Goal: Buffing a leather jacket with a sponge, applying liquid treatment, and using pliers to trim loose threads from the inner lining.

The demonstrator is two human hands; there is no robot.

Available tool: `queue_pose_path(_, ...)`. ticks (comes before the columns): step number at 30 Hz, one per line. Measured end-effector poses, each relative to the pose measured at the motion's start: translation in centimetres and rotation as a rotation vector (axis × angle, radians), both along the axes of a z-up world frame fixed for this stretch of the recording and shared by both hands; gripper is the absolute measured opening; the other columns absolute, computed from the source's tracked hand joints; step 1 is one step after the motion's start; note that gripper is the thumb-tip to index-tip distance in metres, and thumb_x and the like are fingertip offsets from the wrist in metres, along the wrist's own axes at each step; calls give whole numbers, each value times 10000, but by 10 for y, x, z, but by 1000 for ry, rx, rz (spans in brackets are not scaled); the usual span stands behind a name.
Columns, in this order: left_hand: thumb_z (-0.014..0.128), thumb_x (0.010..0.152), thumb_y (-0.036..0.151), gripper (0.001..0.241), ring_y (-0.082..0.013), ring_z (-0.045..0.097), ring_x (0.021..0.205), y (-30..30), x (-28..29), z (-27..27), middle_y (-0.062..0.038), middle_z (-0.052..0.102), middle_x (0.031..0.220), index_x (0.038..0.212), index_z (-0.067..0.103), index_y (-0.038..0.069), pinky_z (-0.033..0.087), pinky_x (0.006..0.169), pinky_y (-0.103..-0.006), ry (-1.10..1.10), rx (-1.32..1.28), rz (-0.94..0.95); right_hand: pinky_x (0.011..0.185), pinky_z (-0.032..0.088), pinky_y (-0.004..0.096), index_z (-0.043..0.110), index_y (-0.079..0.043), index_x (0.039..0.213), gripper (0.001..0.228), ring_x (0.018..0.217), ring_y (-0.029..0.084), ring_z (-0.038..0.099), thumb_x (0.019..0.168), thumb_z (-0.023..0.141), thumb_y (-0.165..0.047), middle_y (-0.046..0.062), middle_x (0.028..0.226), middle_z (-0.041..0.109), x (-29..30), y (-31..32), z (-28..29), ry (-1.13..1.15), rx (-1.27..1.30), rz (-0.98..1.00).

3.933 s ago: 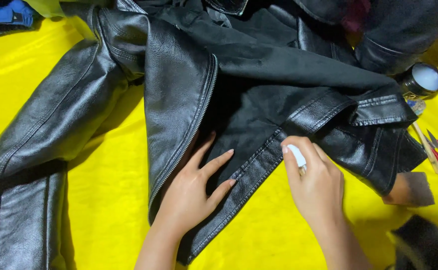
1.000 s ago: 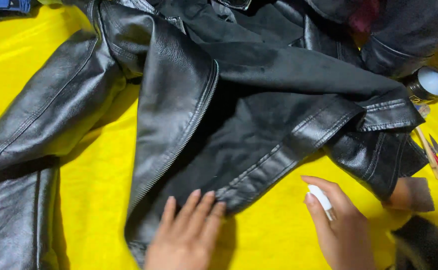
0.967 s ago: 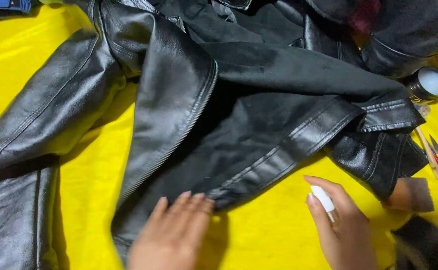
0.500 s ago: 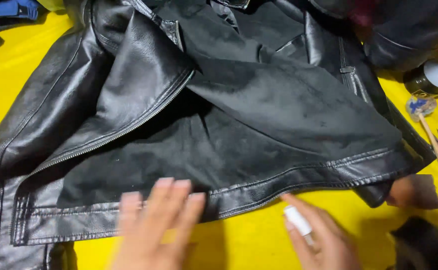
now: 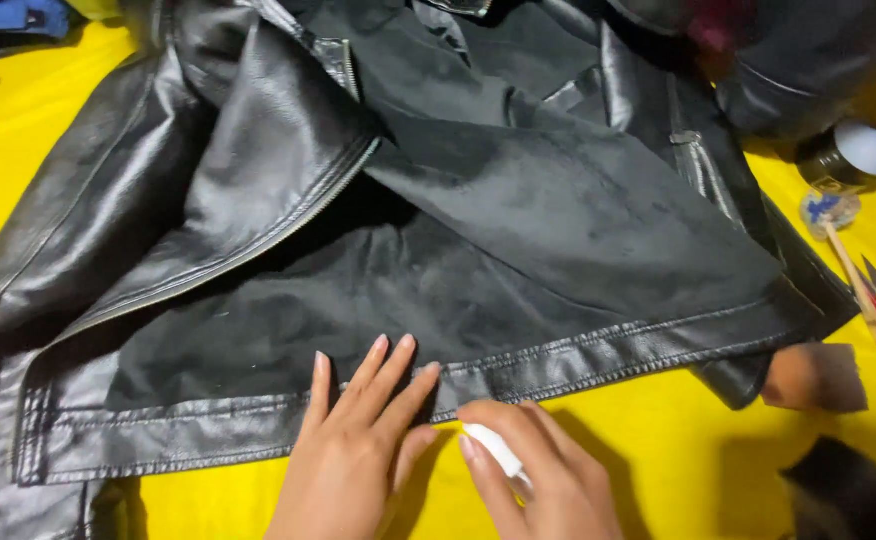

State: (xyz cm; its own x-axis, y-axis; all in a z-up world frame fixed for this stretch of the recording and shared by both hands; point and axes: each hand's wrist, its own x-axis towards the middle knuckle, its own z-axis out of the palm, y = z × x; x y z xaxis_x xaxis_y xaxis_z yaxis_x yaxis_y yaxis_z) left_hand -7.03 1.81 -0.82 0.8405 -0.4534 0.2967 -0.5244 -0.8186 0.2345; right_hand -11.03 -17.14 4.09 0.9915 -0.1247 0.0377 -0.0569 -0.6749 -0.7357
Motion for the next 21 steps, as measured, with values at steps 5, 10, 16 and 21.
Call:
queue_pose_path(5, 679, 890, 375, 442, -300, 394, 1519, 29, -3, 3, 0, 532, 1552, 1326, 668, 301, 216, 1155, -755, -94, 35, 250, 764, 543, 293, 726, -283, 1142, 246, 844, 191, 753, 976, 558, -350, -40, 1007, 764, 4, 6, -18, 52, 36, 113)
queue_pose_path(10, 573, 935, 376, 474, -405, 281, 1577, 36, -3, -4, 37, 460, 1620, 1408, 602, 396, 253, 1145, -774, -14, 139, 368, 645, 584, 272, 751, -347, 1003, 173, 740, 121, 788, 907, 639, -437, -115, 895, 810, 3, 15, -12, 200, 51, -1)
queue_pose_path(16, 658, 845, 551, 570, -394, 276, 1587, 36, -4, -2, 12, 430, 1647, 1394, 620, 401, 242, 1137, -783, 18, 66, 386, 532, 561, 239, 678, -237, 950, 62, 705, 72, 719, 938, 658, -294, -105, 898, 769, 25, 22, -17, -70, 89, 143)
queue_pose_path(21, 678, 836, 536, 580, -395, 280, 1580, 38, -3, 1, -4, 430, 1646, 1392, 625, 383, 229, 1146, -768, 39, 26, 383, 561, 545, 236, 692, -213, 967, 63, 732, 83, 704, 941, 666, -264, -83, 906, 755, 32, 26, -7, -119, 111, 147)
